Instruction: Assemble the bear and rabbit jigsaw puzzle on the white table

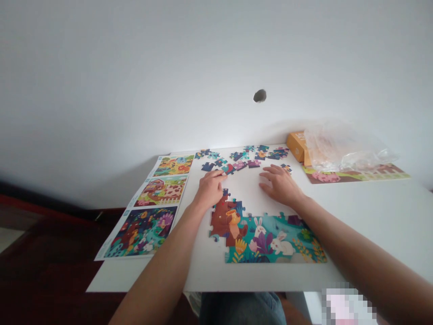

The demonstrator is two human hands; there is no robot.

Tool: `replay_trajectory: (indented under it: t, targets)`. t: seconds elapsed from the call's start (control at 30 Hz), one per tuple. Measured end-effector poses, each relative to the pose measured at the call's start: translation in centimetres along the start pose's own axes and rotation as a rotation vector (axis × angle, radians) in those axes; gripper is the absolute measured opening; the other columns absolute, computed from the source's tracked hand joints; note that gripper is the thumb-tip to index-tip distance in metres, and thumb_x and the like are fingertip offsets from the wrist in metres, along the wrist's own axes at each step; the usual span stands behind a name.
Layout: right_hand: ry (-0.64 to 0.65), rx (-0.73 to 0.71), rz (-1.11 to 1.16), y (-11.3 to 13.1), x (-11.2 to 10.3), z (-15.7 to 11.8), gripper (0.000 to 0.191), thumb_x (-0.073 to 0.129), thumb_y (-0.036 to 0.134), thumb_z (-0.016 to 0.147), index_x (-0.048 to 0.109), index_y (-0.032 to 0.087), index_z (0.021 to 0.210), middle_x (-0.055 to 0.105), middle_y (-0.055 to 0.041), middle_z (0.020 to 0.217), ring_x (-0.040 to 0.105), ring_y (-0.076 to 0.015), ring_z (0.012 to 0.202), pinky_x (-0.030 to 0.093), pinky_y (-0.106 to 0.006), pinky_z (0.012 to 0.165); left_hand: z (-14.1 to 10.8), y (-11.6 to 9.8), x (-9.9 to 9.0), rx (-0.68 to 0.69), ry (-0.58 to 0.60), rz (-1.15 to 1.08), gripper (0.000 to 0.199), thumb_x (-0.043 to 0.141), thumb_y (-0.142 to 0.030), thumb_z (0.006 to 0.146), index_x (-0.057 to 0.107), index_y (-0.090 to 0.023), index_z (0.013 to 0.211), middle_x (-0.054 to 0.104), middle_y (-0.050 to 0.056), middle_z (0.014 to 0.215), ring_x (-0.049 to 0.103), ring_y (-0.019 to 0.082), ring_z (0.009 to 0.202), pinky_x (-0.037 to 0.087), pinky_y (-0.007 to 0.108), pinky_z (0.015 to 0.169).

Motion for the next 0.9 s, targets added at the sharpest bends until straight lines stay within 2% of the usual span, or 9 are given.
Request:
replay_trajectory:
  t: [0.1,0.27,0.57,0.9]
  targets:
    - [0.077,-0.101,0.023,1.3,1.3,-0.2,0.038,0.050,0.036,0.093,0.064,0.023,0.126,0.056,-0.0113,0.141,0.044,-0.0337,0.134,0.034,-0.057,0.108,0.1,-0.5,0.1,0.031,0.003,-0.039,0.042,0.048,-0.005,0.082,0.076,-0.022,0.107,0.067,0.005,0.126,0.059,0.021,0.119,0.047,0.040,0.110]
    - [0.090,-0.113,0.049,1.3,1.5,-0.2,0.036,0.048,0.034,0.095,0.063,0.023,0.126,0.057,-0.0116,0.139,0.050,-0.0293,0.128,0.035,-0.053,0.108,0.1,-0.7,-0.3,0.024,-0.014,-0.071,0.038,0.048,-0.005,0.082,0.076,-0.020,0.103,0.068,0.006,0.124,0.060,0.021,0.117,0.047,0.039,0.109]
    - [0.069,-0.108,0.049,1.2,1.4,-0.3,0.036,0.047,0.034,0.095,0.064,0.022,0.124,0.058,-0.0118,0.136,0.052,-0.0297,0.126,0.036,-0.052,0.107,-0.1,1.2,-0.9,-0.145,-0.039,0.088,0.036,0.054,-0.010,0.080,0.077,-0.023,0.105,0.068,0.005,0.114,0.061,0.025,0.106,0.048,0.040,0.103]
    - [0.069,-0.111,0.031,1.0,1.6,-0.3,0.036,0.046,0.035,0.095,0.063,0.022,0.124,0.058,-0.0120,0.136,0.052,-0.0304,0.125,0.038,-0.054,0.106,-0.2,1.1,-0.6,-0.208,0.045,0.171,0.034,0.056,-0.025,0.087,0.074,-0.031,0.115,0.060,0.005,0.130,0.055,0.029,0.113,0.047,0.045,0.099]
Point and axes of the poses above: each hand's wrist, its own z-axis towards the middle knuckle, its own x-axis out of the palm, y = z × x, the point moved 10 cm from there along z, towards the middle knuckle
